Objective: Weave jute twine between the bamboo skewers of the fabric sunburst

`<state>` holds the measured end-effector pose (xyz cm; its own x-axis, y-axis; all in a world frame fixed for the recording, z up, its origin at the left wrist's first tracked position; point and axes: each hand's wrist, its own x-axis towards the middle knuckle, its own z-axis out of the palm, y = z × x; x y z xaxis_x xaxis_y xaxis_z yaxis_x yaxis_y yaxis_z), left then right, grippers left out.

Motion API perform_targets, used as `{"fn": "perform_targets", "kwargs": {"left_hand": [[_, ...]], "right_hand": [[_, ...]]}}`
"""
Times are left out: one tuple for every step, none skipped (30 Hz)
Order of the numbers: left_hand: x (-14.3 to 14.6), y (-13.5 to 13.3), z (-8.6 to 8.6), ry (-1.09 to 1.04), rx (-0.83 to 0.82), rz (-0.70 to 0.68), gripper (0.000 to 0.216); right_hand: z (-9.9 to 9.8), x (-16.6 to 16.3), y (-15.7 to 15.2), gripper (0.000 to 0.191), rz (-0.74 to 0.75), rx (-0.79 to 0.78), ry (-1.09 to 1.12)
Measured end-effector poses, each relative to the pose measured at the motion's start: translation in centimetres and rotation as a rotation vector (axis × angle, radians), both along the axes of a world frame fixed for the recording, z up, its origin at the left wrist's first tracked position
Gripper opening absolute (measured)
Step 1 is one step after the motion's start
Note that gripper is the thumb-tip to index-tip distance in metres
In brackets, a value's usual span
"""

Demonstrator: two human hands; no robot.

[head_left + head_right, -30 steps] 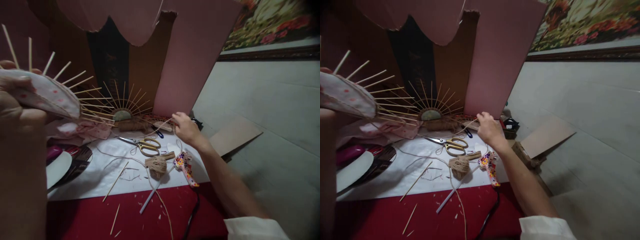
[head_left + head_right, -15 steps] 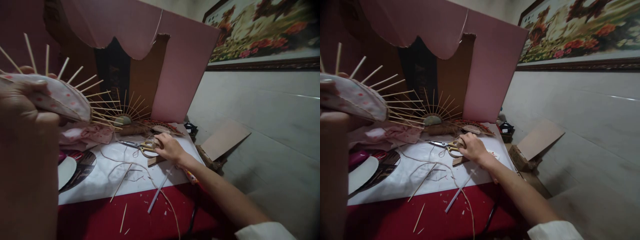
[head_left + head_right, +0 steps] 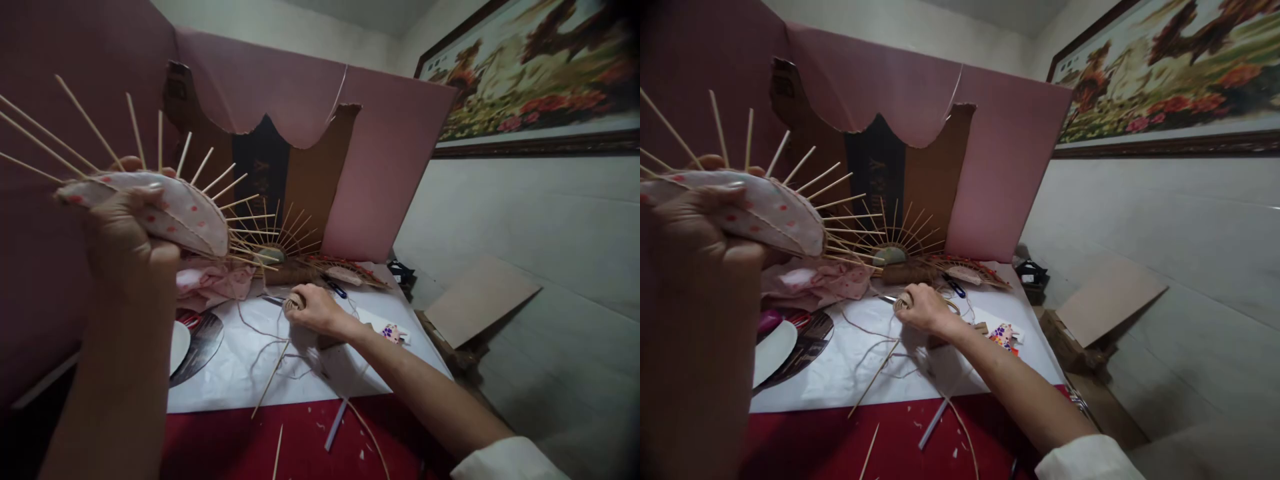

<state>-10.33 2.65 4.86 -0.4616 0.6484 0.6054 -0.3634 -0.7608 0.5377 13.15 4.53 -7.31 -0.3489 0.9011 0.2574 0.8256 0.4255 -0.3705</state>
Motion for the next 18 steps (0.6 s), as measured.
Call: {"fn": "perform_targets", "kwargs": {"left_hand": [[0.0,0.2,0.1,-0.032,-0.016,0.018,0.031],[0.0,0.5,0.2,-0.079,-0.025,0.038,0.033],[0.2,0.7,0.4,-0.15,-0.028,0.066,0.034],[0.4,0.8,0.6,-0.195,-0.03,0.048,0.036],[0.7,0.8,0.8,-0.231,-0.033,0.04,0.036],[0.9,0.7,1.0,-0.258,-0.036,0.029,0.037],[1.1,0.5,1.2,-0.272,-0.04,0.004,0.037],[1.2,0.2,1.3,-0.287,-0.036,-0.024,0.038],[1.3,-0.2,1.4,-0.291,-0.028,-0.063,0.038],[1.4,-0.6,1.4,-0.285,-0.012,-0.105,0.038],[1.4,-1.0,1.5,-0.273,0.004,-0.144,0.037],[1.4,-1.4,1.5,-0.257,0.015,-0.171,0.036],[1.4,-1.7,1.5,-0.243,0.025,-0.183,0.036],[1.5,-1.9,1.5,-0.233,0.03,-0.185,0.035],[1.5,-2.1,1.6,-0.227,0.033,-0.182,0.035],[1.6,-2.2,1.6,-0.226,0.04,-0.182,0.033],[1.8,-2.2,1.7,-0.225,0.048,-0.187,0.032],[1.9,-2.2,1.7,-0.227,0.052,-0.201,0.031]], "right_hand": [[-0.2,-0.5,0.1,0.023,0.018,-0.02,0.022],[-0.4,-0.9,0.1,0.024,0.033,-0.04,0.045],[-0.8,-1.5,0.2,0.025,0.051,-0.064,0.067],[-1.1,-2.0,0.3,0.027,0.076,-0.094,0.086],[-1.5,-2.7,0.3,0.029,0.109,-0.127,0.102],[-1.8,-3.4,0.4,0.031,0.154,-0.163,0.115],[-2.1,-4.1,0.5,0.037,0.205,-0.191,0.126],[-2.3,-4.7,0.6,0.048,0.247,-0.204,0.141],[-2.3,-5.1,0.9,0.061,0.265,-0.188,0.163],[-2.1,-5.3,1.2,0.074,0.244,-0.14,0.193],[-1.6,-5.1,1.7,0.084,0.2,-0.082,0.225],[-1.0,-4.6,2.2,0.088,0.069,0.059,0.283],[-0.2,-3.9,2.8,0.089,-0.03,0.137,0.316],[0.6,-2.9,3.3,0.088,-0.11,0.192,0.343],[1.3,-1.8,3.9,0.083,-0.221,0.265,0.371],[1.8,-0.7,4.3,0.077,-0.375,0.392,0.35],[2.2,0.2,4.6,0.071,-0.482,0.446,0.29],[2.2,0.8,4.8,0.066,-0.507,0.407,0.191]]}}
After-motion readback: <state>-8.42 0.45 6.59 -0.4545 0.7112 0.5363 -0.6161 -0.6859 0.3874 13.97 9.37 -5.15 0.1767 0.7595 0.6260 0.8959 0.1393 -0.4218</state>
